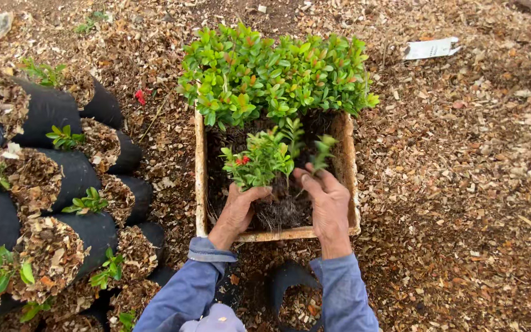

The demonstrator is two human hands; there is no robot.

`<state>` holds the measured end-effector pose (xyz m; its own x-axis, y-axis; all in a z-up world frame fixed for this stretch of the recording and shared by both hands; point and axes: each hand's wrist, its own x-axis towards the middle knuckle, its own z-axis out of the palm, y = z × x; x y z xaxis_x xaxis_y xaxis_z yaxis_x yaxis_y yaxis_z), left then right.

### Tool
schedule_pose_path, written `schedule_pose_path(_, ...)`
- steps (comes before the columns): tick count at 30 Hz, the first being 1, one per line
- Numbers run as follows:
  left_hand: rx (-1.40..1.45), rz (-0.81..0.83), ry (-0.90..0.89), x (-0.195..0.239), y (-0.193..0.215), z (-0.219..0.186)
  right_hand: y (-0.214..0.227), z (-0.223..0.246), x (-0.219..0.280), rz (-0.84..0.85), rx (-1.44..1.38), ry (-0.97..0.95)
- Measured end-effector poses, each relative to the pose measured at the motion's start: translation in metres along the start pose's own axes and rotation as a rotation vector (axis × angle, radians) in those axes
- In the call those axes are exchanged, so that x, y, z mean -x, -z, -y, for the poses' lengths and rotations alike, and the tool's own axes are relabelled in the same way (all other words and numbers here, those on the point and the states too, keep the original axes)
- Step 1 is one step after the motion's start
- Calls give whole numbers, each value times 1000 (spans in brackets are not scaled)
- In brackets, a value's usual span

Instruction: The person sits on the ground and removes a small plant from a wooden tray. They place the seedling into a black plastic nursery bag and pack soil around its roots. The person repeats this process with additional seedlings from the tray.

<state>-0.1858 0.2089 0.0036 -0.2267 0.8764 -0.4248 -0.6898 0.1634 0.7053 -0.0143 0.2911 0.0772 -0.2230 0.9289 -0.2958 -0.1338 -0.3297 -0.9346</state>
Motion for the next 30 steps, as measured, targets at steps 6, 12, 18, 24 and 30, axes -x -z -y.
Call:
schedule_pose_path(6,371,-287,47,-9,13,8,3,-9,31,-45,-329,35)
schedule_pose_path(12,328,-337,10,-10,17,21,3,-14,42,-109,-265,78)
schedule_pose_path(18,294,-472,88,-14,17,19,11,-17,40,-96,-285,121)
schedule_pose_path(24,434,-376,-44,-14,18,24,12,-19,46,-120,-285,120)
schedule_pose_path(30,382,-425,-80,-21,31,14,34,9,47,-282,-207,143)
